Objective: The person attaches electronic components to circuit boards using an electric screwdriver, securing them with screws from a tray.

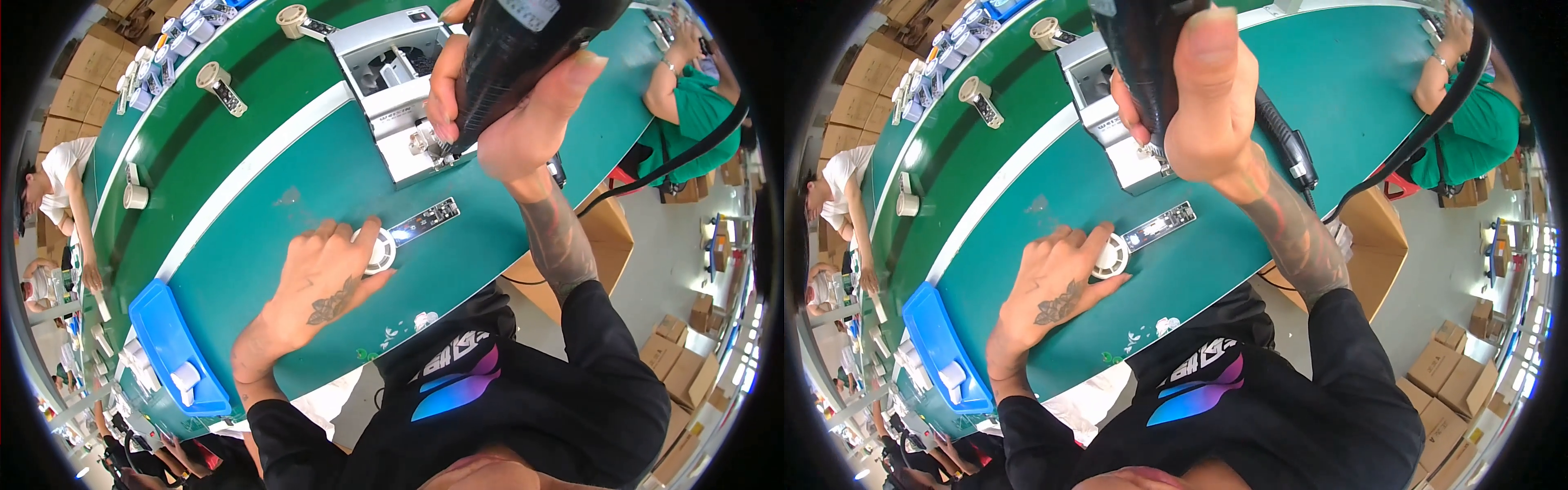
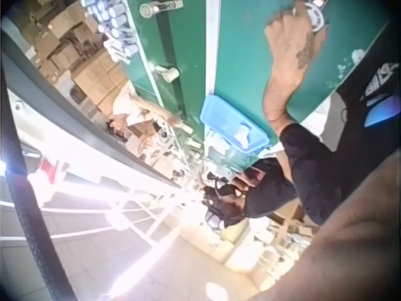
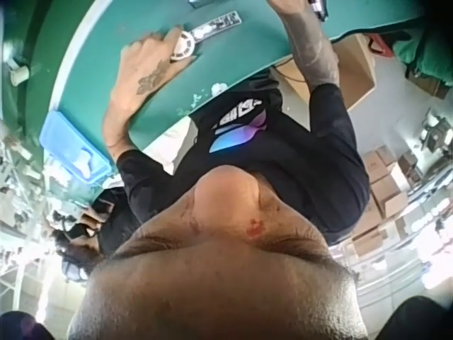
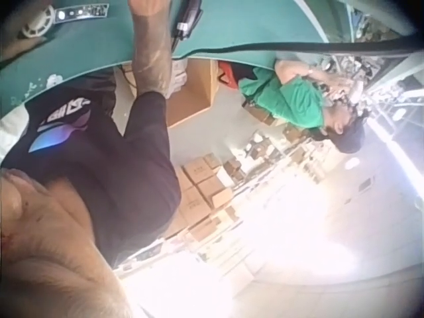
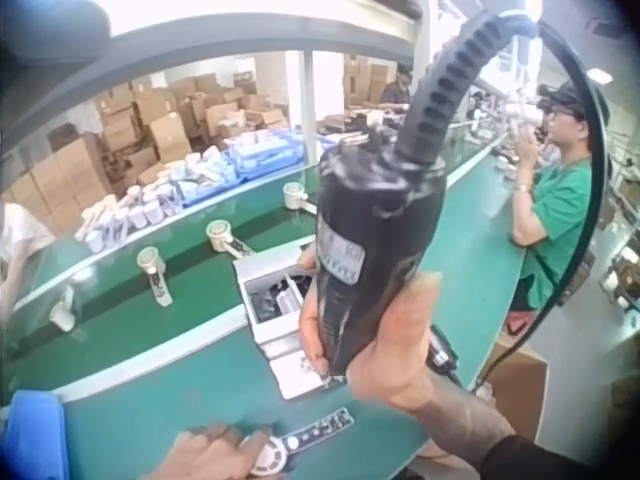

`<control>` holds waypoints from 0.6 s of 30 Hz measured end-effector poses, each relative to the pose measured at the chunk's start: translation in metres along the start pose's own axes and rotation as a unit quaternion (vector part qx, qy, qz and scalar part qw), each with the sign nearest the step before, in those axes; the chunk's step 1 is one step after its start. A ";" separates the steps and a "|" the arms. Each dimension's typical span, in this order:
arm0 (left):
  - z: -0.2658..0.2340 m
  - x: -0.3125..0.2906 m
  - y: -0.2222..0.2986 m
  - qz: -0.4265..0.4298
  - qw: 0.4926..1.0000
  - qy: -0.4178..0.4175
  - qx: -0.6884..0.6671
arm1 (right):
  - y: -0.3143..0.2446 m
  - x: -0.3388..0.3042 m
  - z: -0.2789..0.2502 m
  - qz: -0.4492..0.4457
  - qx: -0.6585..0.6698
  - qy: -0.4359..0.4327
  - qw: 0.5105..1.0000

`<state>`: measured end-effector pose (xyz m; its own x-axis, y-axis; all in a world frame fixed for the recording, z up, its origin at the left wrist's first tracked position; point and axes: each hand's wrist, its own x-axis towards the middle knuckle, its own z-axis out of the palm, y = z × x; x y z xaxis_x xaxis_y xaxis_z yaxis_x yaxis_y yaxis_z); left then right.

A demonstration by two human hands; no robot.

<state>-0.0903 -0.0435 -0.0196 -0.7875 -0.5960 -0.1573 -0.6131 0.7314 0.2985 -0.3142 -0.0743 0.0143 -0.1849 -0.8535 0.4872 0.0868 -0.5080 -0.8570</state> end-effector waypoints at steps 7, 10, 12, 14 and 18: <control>0.002 -0.003 0.000 0.029 0.999 0.035 0.007 | -0.004 -0.011 -0.004 0.025 -0.084 -0.045 0.995; 0.001 -0.008 0.001 0.034 0.998 0.047 0.002 | -0.008 -0.029 -0.008 0.071 0.020 -0.057 0.996; 0.003 -0.007 -0.002 0.047 0.998 0.052 0.003 | -0.013 -0.039 0.001 0.108 0.066 -0.039 0.991; 0.006 -0.008 -0.004 0.055 0.995 0.081 0.019 | -0.009 -0.046 0.014 0.121 0.086 -0.043 0.988; 0.006 -0.005 -0.005 0.035 0.998 0.043 0.008 | -0.004 -0.049 0.032 0.152 0.079 -0.078 0.982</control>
<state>-0.0833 -0.0423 -0.0257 -0.8209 -0.5685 -0.0550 -0.5578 0.7773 0.2908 -0.2738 -0.0344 -0.0005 0.0235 -0.9699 0.2423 0.2686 -0.2273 -0.9360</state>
